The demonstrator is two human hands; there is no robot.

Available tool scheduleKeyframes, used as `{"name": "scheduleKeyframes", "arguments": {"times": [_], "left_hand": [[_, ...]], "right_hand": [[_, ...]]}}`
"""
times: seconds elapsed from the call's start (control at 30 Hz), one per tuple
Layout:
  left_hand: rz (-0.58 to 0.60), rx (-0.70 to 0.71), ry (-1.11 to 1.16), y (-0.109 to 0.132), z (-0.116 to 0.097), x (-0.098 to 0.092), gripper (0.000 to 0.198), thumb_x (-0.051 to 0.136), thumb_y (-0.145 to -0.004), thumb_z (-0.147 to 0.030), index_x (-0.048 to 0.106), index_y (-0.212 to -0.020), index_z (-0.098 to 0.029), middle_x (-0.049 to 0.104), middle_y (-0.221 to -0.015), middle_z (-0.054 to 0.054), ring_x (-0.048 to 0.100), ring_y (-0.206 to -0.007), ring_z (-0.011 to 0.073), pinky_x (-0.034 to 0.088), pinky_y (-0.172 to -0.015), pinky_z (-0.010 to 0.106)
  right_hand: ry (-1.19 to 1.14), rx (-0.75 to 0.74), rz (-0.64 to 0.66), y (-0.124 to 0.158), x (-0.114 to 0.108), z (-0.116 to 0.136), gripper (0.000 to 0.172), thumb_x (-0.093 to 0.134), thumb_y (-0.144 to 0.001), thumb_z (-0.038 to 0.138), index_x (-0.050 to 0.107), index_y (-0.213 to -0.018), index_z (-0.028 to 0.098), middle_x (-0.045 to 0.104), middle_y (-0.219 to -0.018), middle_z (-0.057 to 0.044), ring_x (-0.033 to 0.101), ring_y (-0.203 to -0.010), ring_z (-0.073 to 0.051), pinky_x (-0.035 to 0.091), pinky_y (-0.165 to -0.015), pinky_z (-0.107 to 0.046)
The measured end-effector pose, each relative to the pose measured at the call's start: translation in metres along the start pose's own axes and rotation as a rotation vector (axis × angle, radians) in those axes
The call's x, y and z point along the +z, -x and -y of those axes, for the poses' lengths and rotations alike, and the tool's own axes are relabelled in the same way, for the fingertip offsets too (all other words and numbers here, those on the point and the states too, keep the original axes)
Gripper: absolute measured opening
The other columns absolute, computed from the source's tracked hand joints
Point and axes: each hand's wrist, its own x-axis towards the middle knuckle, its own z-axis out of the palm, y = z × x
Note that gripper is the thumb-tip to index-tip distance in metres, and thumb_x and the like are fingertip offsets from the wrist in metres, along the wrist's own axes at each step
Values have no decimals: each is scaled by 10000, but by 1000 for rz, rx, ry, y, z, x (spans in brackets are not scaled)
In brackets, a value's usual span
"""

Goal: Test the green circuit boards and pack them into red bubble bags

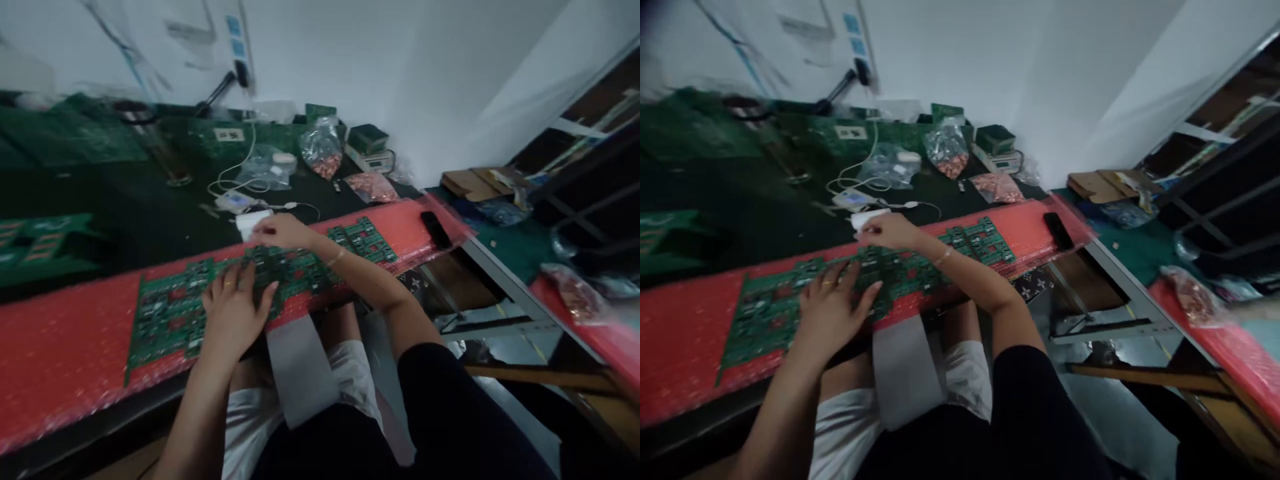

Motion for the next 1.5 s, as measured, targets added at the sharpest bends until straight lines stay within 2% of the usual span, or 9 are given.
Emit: {"name": "scheduleKeyframes", "arguments": {"times": [0.07, 0.17, 0.3, 0.43, 0.57, 0.93, 1.17, 1.3, 1.5], "left_hand": [[32, 132, 15, -16, -32, 15, 612, 386, -998, -491, 620, -1423, -118, 557, -1513, 227, 481, -1416, 438, 428, -1130, 619], [133, 306, 87, -51, -95, 42, 500, 480, -993, -448, 685, -1337, -149, 595, -1488, 182, 515, -1401, 391, 427, -1168, 560], [279, 479, 240, -109, -202, 83, 309, 553, -1004, -341, 754, -1163, -169, 679, -1359, 129, 595, -1312, 287, 448, -1169, 407], [351, 523, 225, -159, -293, 128, 216, 617, -977, -263, 777, -1053, -140, 741, -1157, 158, 663, -1199, 280, 498, -1097, 375], [325, 461, 215, -185, -340, 166, 218, 723, -919, -301, 775, -1047, -133, 722, -1183, 193, 656, -1219, 332, 533, -1034, 407], [187, 198, 327, -190, -353, 198, 272, 442, -1028, -175, 696, -1117, -136, 671, -1194, 175, 663, -1117, 260, 542, -978, 377], [122, 205, 435, -182, -354, 192, 240, 441, -1038, -152, 639, -1173, -138, 642, -1236, 169, 611, -1224, 244, 492, -1077, 369], [263, 291, 436, -184, -356, 193, 244, 510, -1010, -172, 687, -1174, -137, 695, -1238, 155, 671, -1163, 240, 523, -1024, 343], [424, 436, 257, -159, -293, 151, 786, 653, -952, -546, 483, -1535, -49, 428, -1623, 258, 363, -1552, 392, 266, -1294, 474]], "right_hand": [[74, 54, -161, 58, -51, -40, 110, 739, -919, 302, 768, -902, 198, 773, -861, 36, 673, -824, -126, 481, -784, -244], [291, 438, -579, 152, -146, -109, 108, 729, -873, 304, 770, -909, 211, 797, -946, -17, 705, -863, -161, 510, -802, -267], [434, 658, -855, 258, -242, -174, 244, 685, -837, 344, 722, -947, 129, 752, -1122, -189, 647, -1148, -304, 437, -1097, -503], [454, 763, -873, 314, -272, -211, 500, 868, -611, 408, 701, -987, 123, 726, -1086, -232, 673, -1071, -373, 479, -1028, -577], [429, 726, -810, 332, -274, -246, 621, 906, -536, 460, 718, -1042, 152, 737, -1084, -199, 697, -1052, -366, 529, -982, -519], [234, 684, -1088, 335, -302, -289, 700, 686, -625, 666, 660, -1083, 138, 743, -1117, -207, 708, -990, -328, 562, -909, -480], [312, 537, -885, 316, -294, -272, 491, 841, -537, 504, 724, -906, 202, 739, -1195, -190, 613, -1229, -395, 448, -1091, -596], [-110, 390, -936, 298, -272, -250, 559, 756, -694, 544, 710, -1141, 212, 769, -1132, -110, 705, -1060, -278, 575, -934, -471], [-206, 714, -1220, 280, -266, -257, 238, 786, -625, 336, 718, -729, 133, 681, -652, -36, 665, -698, -215, 572, -648, -334]]}}
